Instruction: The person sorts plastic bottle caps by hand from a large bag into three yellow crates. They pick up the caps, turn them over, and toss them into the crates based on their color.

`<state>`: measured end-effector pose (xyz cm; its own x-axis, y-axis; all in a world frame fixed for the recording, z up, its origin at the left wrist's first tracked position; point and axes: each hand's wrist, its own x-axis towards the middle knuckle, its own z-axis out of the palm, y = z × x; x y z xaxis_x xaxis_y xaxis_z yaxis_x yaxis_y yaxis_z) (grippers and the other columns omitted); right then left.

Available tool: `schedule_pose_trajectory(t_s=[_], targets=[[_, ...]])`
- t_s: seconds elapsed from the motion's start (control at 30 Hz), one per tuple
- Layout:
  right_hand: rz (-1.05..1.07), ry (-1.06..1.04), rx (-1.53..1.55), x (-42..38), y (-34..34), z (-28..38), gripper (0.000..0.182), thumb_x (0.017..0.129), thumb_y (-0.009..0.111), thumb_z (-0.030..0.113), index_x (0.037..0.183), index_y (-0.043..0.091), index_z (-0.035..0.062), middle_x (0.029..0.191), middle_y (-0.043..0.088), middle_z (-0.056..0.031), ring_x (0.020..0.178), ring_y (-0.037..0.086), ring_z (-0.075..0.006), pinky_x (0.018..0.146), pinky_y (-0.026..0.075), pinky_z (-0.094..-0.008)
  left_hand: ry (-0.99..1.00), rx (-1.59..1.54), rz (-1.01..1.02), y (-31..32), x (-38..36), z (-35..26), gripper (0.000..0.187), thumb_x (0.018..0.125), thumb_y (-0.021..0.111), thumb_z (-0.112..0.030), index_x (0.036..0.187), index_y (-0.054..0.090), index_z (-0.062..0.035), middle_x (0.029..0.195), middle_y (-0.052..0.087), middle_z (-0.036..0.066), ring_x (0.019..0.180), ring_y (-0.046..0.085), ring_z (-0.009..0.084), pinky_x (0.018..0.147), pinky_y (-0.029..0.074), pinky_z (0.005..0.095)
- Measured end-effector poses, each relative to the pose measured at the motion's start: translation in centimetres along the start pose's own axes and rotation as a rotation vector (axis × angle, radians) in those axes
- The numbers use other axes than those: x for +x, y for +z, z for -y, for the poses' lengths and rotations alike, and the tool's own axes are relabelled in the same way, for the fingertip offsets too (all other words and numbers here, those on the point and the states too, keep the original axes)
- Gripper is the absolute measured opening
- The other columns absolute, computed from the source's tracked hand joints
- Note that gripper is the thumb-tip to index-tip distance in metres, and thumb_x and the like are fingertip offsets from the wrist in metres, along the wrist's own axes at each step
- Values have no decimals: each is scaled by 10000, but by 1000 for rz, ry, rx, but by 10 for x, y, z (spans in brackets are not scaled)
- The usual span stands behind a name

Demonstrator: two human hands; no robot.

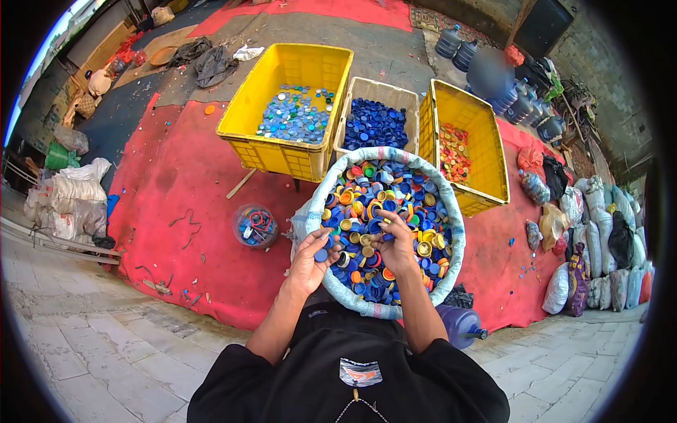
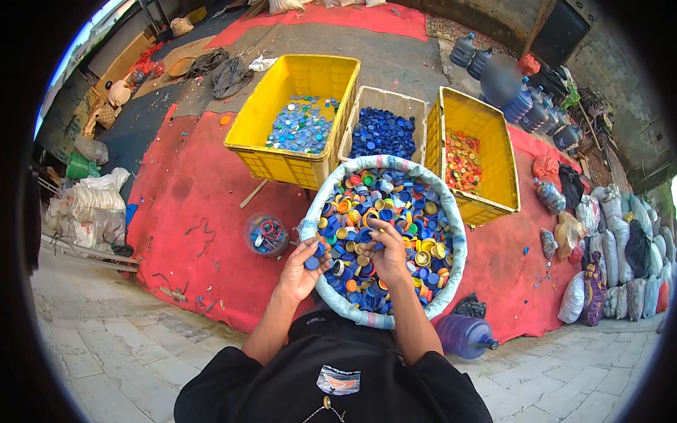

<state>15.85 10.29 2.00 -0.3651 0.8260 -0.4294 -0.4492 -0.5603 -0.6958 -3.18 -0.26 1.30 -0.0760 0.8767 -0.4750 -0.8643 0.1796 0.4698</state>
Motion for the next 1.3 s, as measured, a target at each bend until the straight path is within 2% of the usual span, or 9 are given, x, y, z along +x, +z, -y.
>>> schedule_pose_trajectory(t_s=[0.3, 0.57, 0.67, 0.73, 0.83, 0.93, 1.03, 1.2, 1.3], targets=[[1, 93, 504, -52, -35, -17, 615, 663, 502, 27, 1273, 462, -46, 1240, 555, -197, 1190, 536, -346, 1029, 436, -453, -152, -190, 144, 21, 18, 32, 559, 736, 403, 144, 1284, 458, 48, 1249, 537, 187, 1203, 525, 279, 1104, 385, 399], [-153, 60, 412, -19, -22, 15, 591, 673, 358, -143, 1263, 400, -149, 1250, 500, -286, 1242, 494, -402, 1097, 412, -478, -200, -156, 154, 51, 77, 19, 552, 735, 374, 199, 1282, 405, 133, 1249, 482, 251, 1251, 480, 340, 1133, 379, 446], [60, -250, 293, 54, 3, 77, 296, 787, 350, -149, 1036, 509, -154, 1107, 544, -228, 1091, 577, -328, 1074, 443, -462, -104, -74, 351, 112, 148, -26, 433, 789, 405, 161, 1222, 422, 145, 1231, 489, 258, 1255, 481, 344, 1120, 397, 448], [71, -329, 191, 108, 3, 107, 209, 865, 407, -116, 1058, 485, -132, 1109, 536, -214, 1083, 574, -323, 1069, 439, -443, 57, 37, 453, 136, 207, -51, 347, 827, 466, 97, 1168, 427, 139, 1280, 461, 266, 1305, 431, 361, 1135, 356, 460], [-158, -431, 96, 112, 11, 129, 549, 887, 491, -58, 1377, 264, -157, 1402, 371, -312, 1266, 471, -393, 1065, 431, -423, 132, 146, 266, 169, 201, -69, 430, 844, 573, -15, 1223, 408, 103, 1377, 379, 268, 1381, 323, 382, 1168, 242, 464], [-108, -493, 3, 75, -14, 116, 648, 883, 512, -37, 1436, 191, -144, 1475, 269, -337, 1328, 412, -400, 1060, 435, -417, 253, 274, 253, 150, 167, -52, 484, 859, 568, -18, 1295, 384, 84, 1378, 394, 248, 1364, 352, 345, 1160, 268, 445], [-237, -485, -232, 24, -47, 85, 556, 883, 519, -24, 1397, 320, -97, 1391, 428, -285, 1244, 512, -328, 1035, 452, -395, 245, 363, 255, 102, 134, -30, 387, 895, 580, -46, 1263, 483, 27, 1191, 587, 147, 1072, 590, 195, 966, 477, 346], [-507, -462, -697, -47, -87, 15, 302, 881, 551, -23, 1183, 559, -35, 1051, 661, -118, 1015, 609, -159, 859, 492, -272, 299, 684, 30, 41, 73, 20, 229, 903, 648, -109, 1102, 584, -15, 920, 638, 22, 771, 560, 60, 703, 457, 220], [-540, -639, -1107, -72, -96, -16, 310, 811, 594, -48, 1116, 608, 4, 925, 678, -114, 867, 610, -243, 774, 485, -368, 323, 858, -42, 23, 46, 38, 229, 893, 661, -121, 1071, 595, 7, 924, 643, 40, 777, 571, 75, 698, 475, 219]])
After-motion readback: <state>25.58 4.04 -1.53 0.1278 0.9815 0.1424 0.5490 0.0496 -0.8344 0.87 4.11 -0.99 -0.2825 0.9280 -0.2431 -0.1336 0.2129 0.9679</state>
